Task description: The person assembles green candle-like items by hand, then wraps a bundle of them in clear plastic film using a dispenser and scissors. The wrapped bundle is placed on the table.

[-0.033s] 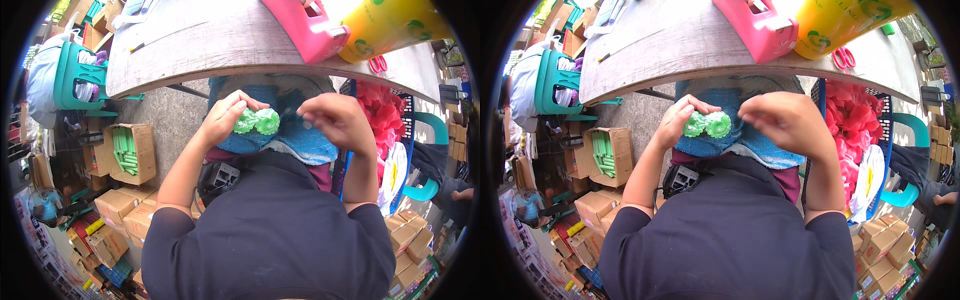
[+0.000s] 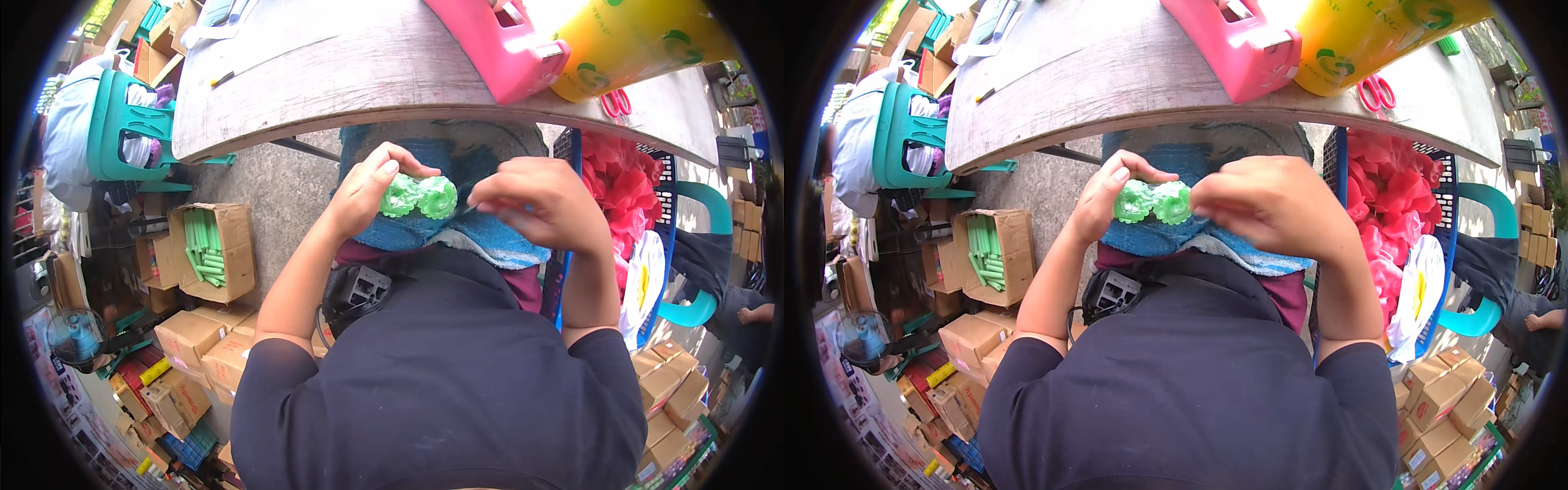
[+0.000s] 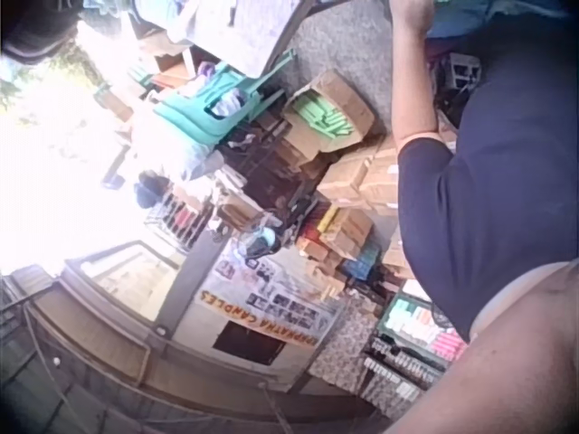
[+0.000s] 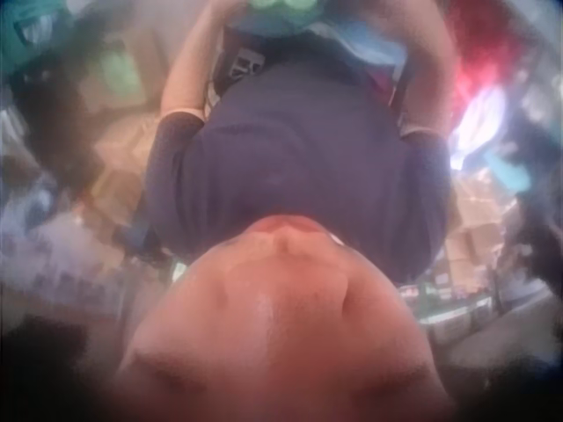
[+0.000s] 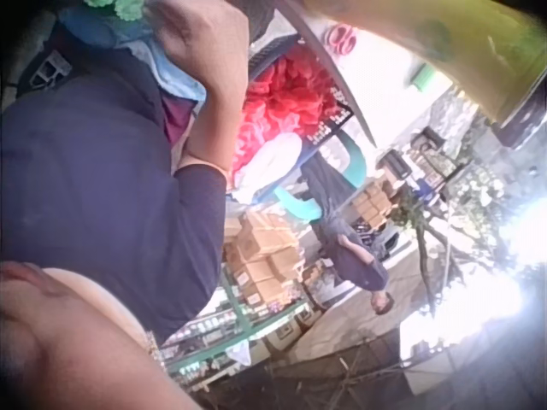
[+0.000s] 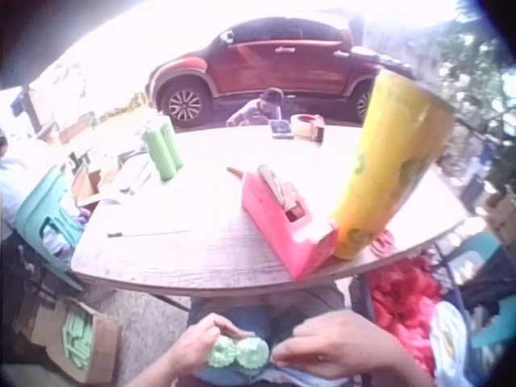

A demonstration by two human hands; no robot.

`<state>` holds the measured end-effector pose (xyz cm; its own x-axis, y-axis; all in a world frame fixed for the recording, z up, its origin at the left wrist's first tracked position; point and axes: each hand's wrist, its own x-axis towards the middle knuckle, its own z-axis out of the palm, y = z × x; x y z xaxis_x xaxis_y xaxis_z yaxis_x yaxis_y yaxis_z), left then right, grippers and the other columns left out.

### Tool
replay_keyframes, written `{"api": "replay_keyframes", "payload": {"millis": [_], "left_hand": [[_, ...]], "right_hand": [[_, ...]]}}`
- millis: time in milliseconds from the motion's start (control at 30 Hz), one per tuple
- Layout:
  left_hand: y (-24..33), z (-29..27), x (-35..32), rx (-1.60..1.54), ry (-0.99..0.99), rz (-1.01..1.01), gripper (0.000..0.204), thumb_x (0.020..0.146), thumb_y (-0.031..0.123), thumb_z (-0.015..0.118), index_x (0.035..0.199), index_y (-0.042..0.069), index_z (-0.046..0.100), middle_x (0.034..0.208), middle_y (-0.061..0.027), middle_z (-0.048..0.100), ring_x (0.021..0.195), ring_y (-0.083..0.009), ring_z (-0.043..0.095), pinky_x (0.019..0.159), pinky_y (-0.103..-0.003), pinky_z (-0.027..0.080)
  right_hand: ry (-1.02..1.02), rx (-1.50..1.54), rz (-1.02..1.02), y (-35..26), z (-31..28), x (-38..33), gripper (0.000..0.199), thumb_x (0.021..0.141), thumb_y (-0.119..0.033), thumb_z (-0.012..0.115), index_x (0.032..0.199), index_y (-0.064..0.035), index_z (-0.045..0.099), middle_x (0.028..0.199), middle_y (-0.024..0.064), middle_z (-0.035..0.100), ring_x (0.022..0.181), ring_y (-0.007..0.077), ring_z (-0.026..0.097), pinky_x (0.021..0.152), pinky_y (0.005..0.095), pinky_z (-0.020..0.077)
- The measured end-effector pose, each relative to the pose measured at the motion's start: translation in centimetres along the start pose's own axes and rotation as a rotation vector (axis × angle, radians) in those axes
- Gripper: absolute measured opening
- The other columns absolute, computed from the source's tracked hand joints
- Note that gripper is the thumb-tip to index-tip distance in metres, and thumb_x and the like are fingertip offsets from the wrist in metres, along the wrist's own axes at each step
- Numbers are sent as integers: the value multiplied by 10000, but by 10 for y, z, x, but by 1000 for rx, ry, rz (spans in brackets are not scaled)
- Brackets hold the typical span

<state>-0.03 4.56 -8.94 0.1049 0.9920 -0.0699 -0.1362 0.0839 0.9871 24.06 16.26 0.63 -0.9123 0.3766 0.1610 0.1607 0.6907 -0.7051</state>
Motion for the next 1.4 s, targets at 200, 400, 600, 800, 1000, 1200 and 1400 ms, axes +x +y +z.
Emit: {"api": "replay_keyframes", "payload": {"millis": [200,400,600,800,1000,1200,1400], "left_hand": [[5,3,4,86,71,34,433,1059,385,283,1191,20,475,1101,-152,687,1058,-197,616,969,-342,447],[1,-1,2,82,118,65,575,1066,459,217,1281,-5,479,1099,-145,653,1052,-193,609,948,-342,455],[-12,-11,3,202,108,154,599,1041,514,289,1312,4,446,1111,-169,645,1078,-217,606,961,-348,448],[4,-2,1,260,-15,59,790,885,261,679,1472,61,190,1131,-173,631,1082,-269,627,951,-388,468],[0,-5,-6,315,19,191,940,800,118,732,1509,136,115,1419,-220,391,1157,-305,585,962,-459,474],[-6,-18,-19,253,-46,222,591,902,454,594,1353,87,488,1473,-218,319,1360,-352,363,1044,-507,409],[10,-4,-24,319,-54,134,174,826,128,693,980,51,667,1414,-203,453,1156,-321,613,1001,-444,471]], "right_hand": [[-174,-160,-282,4,19,45,75,808,-206,710,813,-173,644,792,27,480,782,216,548,679,356,420],[-75,-342,-337,11,46,71,152,797,-289,723,805,-180,619,837,19,503,834,204,552,722,358,415],[-43,-506,-271,5,38,75,173,769,-336,734,830,-197,652,870,-3,545,886,180,571,748,350,422],[-80,-412,-256,27,38,75,254,754,-389,746,791,-156,652,791,18,565,844,221,595,743,371,443],[-274,-424,121,28,40,86,528,700,-598,742,811,-90,651,712,83,656,737,286,662,674,410,494],[-266,-467,365,23,49,82,686,636,-694,733,844,-44,664,766,130,690,765,301,698,671,414,545],[-348,-411,482,71,65,64,495,779,-519,699,982,-71,642,854,158,701,839,320,693,724,435,542]]}}
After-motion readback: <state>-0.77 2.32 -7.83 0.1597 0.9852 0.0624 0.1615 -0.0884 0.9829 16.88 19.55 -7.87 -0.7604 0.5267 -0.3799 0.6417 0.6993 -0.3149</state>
